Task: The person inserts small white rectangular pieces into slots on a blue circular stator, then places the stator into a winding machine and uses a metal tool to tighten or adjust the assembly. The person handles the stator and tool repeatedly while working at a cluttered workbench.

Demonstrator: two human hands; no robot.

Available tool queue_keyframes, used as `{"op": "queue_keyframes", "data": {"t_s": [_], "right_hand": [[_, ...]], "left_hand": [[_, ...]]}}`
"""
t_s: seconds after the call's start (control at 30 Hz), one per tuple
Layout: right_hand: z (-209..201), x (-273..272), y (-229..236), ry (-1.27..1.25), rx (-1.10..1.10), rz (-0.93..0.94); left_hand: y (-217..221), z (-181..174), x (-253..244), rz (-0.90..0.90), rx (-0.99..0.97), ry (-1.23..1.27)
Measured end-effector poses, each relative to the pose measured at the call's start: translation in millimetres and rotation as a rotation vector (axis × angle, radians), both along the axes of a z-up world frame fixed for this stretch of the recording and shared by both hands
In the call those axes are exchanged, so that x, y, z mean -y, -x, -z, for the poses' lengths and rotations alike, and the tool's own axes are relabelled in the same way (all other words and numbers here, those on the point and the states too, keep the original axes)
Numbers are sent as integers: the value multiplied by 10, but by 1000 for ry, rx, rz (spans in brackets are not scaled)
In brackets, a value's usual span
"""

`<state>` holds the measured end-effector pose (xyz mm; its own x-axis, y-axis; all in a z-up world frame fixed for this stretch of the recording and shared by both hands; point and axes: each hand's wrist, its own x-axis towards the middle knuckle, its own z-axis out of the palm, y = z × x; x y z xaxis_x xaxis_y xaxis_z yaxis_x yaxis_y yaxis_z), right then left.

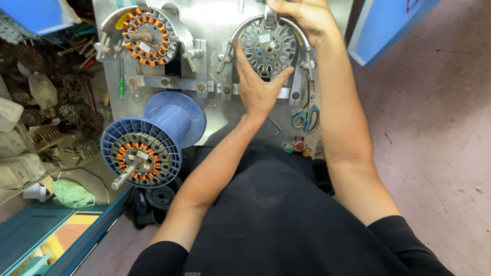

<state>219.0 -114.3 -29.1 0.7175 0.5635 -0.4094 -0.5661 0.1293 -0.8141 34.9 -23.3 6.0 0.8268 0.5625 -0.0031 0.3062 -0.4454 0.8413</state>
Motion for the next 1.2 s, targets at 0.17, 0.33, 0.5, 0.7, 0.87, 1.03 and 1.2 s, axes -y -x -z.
{"op": "queue_keyframes", "data": {"t_s": [0.17,0.33,0.5,0.7,0.87,1.03,1.2], "right_hand": [[50,34,8,-55,-210,31],[-103,-1,20,-31,-98,64],[-148,6,35,-68,-115,60],[38,48,74,-12,6,73],[146,35,11,311,116,67],[12,8,69,487,158,75],[-167,23,263,486,370,159]], "left_hand": [[2,-34,-33,19,-20,121],[133,-284,-182,64,-75,-5],[199,-554,-223,82,1,164],[-108,-479,-257,1,199,563],[-359,-312,-277,-69,122,1101],[-290,-341,-301,-255,262,1147],[14,-464,-352,-231,336,1064]]}}
